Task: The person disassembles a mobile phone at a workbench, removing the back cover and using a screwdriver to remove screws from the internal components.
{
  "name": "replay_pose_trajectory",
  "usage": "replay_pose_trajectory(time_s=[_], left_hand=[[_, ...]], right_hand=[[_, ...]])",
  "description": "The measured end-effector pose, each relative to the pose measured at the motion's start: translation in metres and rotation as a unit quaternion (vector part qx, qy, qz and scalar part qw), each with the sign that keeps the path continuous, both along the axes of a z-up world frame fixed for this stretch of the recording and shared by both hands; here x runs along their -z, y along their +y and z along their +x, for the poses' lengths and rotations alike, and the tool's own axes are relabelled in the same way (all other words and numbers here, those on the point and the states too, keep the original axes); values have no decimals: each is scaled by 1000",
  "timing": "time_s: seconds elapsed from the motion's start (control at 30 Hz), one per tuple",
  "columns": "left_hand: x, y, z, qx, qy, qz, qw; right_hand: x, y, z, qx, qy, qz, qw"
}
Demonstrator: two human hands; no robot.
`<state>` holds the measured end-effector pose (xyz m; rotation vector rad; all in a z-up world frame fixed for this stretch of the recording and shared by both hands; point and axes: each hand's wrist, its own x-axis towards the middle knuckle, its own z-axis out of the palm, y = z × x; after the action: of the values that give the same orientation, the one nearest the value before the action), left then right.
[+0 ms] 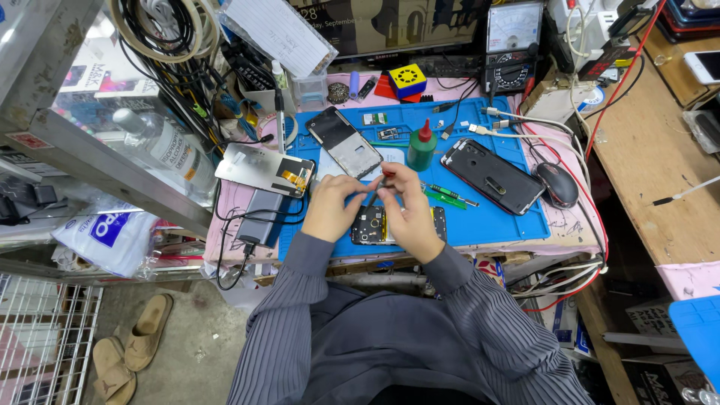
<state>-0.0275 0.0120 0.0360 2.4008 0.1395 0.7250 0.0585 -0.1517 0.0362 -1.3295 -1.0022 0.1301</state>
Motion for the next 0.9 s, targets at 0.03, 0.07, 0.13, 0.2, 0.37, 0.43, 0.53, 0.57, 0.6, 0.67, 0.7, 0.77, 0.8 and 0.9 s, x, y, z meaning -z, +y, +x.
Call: replay_pose_trajectory(time_s=[0.03, 0.07, 0.13, 0.2, 0.37, 0.43, 0.53, 0.57, 0.6, 0.67, 0.7, 0.77, 0.8, 0.9], left_hand=[[1, 0, -4, 0, -9, -11, 1000], [2, 1, -9, 0, -19, -22, 1000], [2, 1, -23, -3, -27, -42, 999], [0, -1, -34, -5, -26, -58, 998], [3, -6, -47, -16, 13, -135, 991], [6, -5, -47, -8, -3, -128, 992], [6, -8, -47, -11, -8, -124, 992], [5, -11, -49, -20, 6, -120, 993], [3, -13, -50, -29, 20, -116, 993], [-4, -13, -51, -7, 20, -57, 998], [-6, -13, -52, 3, 21, -27, 999], [-7, -14, -51, -8, 65, -5, 998], [-6, -15, -50, -14, 87, 5, 996], [-2, -13, -49, -14, 52, 37, 998]], right_hand=[[1, 0, -2, -1, 0, -8, 1000], [1, 0, -3, -2, 0, -17, 1000], [1, 1, -5, -2, -1, -24, 1000], [0, 4, -4, -3, -6, -32, 999], [0, 5, -3, -4, -39, -48, 998], [-2, 3, -5, -1, -37, -52, 998], [-7, 3, -4, 8, -79, -51, 996], [-10, 3, -4, 12, -101, -49, 994], [-13, 3, -5, 16, -126, -59, 990], [-19, 5, -7, 23, -176, -77, 981], [-21, 6, -9, 22, -170, -88, 981], [-25, 9, -11, 22, -159, -110, 981], [-26, 11, -11, 8, -153, -110, 982], [-32, 15, -12, -36, -147, -100, 983]])
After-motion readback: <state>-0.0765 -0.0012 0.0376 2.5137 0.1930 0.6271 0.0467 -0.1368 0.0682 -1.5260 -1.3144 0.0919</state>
